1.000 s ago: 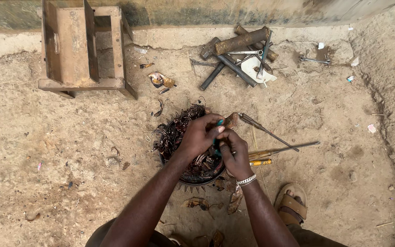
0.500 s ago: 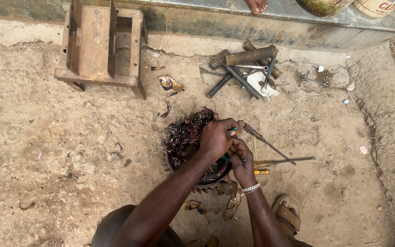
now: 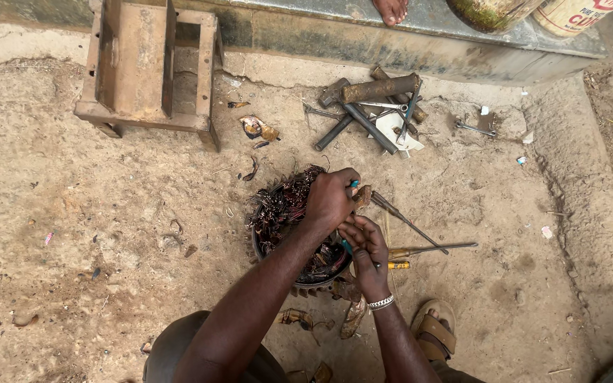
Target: The person uses pliers and a screwdriver to cut and pry apart a bundle of copper wire inside a metal casing. They repeatedly cut sections of wire and use the screwdriver to separate the strands.
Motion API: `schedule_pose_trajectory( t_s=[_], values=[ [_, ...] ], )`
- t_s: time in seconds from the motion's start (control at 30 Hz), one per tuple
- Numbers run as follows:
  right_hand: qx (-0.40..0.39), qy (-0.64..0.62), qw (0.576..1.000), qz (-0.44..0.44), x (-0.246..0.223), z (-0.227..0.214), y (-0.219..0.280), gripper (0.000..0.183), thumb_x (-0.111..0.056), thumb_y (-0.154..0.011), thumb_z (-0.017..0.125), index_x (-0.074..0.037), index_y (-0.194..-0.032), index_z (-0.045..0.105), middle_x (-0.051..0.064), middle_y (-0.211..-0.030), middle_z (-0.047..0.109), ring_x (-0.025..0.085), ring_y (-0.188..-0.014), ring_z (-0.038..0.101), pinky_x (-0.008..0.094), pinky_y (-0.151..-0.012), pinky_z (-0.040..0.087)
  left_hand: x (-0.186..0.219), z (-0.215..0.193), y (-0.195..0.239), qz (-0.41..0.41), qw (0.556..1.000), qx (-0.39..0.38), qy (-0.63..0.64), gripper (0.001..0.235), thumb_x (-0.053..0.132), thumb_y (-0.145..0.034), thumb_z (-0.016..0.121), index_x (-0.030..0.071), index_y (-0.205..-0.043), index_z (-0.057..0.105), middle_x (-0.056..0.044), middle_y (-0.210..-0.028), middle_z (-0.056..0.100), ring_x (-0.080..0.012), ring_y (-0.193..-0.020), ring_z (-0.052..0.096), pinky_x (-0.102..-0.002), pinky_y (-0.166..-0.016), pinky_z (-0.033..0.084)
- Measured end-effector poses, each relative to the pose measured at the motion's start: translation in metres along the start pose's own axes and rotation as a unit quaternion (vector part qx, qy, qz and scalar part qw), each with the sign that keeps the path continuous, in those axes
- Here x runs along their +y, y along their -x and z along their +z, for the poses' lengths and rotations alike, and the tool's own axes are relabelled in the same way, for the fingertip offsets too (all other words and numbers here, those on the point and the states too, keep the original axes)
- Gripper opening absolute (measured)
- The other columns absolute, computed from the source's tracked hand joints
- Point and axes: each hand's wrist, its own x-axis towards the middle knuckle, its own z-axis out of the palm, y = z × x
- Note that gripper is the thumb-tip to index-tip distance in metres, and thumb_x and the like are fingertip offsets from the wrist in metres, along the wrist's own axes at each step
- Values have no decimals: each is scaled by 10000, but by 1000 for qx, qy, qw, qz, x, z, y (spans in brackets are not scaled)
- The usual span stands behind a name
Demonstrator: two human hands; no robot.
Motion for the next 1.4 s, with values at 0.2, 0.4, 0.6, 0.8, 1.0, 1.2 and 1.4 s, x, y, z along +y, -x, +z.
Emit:
schedule_pose_trajectory(
  t_s=[0.2,0.4,0.6,0.8,1.0,1.2,1.4],
  values=[
    [21,19,1000,-9,15,10,2,466,84,-973,441,-1,-1431,473,171,-1351,622,260,-1276,632,437,-1160,498,-10,-1,2,15,999,27,-12,312,-103,-778,751,22,-1063,729,-150,-938,760,-217,-803,760,-349,-654,657],
    [99,95,991,10,18,6,-17,408,148,-988,474,-34,-1349,527,115,-1168,629,179,-1076,633,349,-978,556,1,-5,10,-69,987,-127,73,289,-24,-900,670,58,-1176,683,-137,-957,767,-224,-749,787,-345,-641,681],
    [52,83,994,38,6,8,-28,525,220,-862,409,-58,-1302,482,98,-1222,591,169,-1112,643,341,-958,602,0,-12,10,1,999,-27,39,200,-35,-914,676,22,-1101,715,-147,-956,768,-224,-806,772,-349,-672,654],
    [47,82,995,42,4,8,-24,538,230,-850,394,-52,-1300,481,114,-1238,593,176,-1128,648,340,-951,617,-7,-12,10,0,999,-38,39,201,-31,-880,709,21,-1073,704,-148,-939,759,-231,-815,771,-358,-659,659],
    [43,72,995,56,3,11,-28,546,228,-858,429,-67,-1315,478,108,-1212,597,174,-1097,646,338,-914,615,-1,-11,10,-6,999,-42,24,195,-37,-902,687,39,-1078,725,-139,-939,764,-229,-816,774,-365,-656,647],
    [67,13,995,72,-4,12,-31,539,240,-856,407,-82,-1283,473,93,-1228,592,177,-1104,657,363,-919,631,-11,-15,3,-22,999,-24,24,186,-15,-919,683,54,-1087,724,-141,-948,759,-226,-847,768,-349,-686,661],
    [73,10,994,78,-7,11,-32,543,246,-844,390,-76,-1273,470,97,-1222,589,177,-1090,659,367,-909,635,-18,-11,-3,2,1000,-6,5,248,-70,-903,645,48,-1107,724,-144,-985,776,-237,-889,776,-360,-753,660]
  ],
)
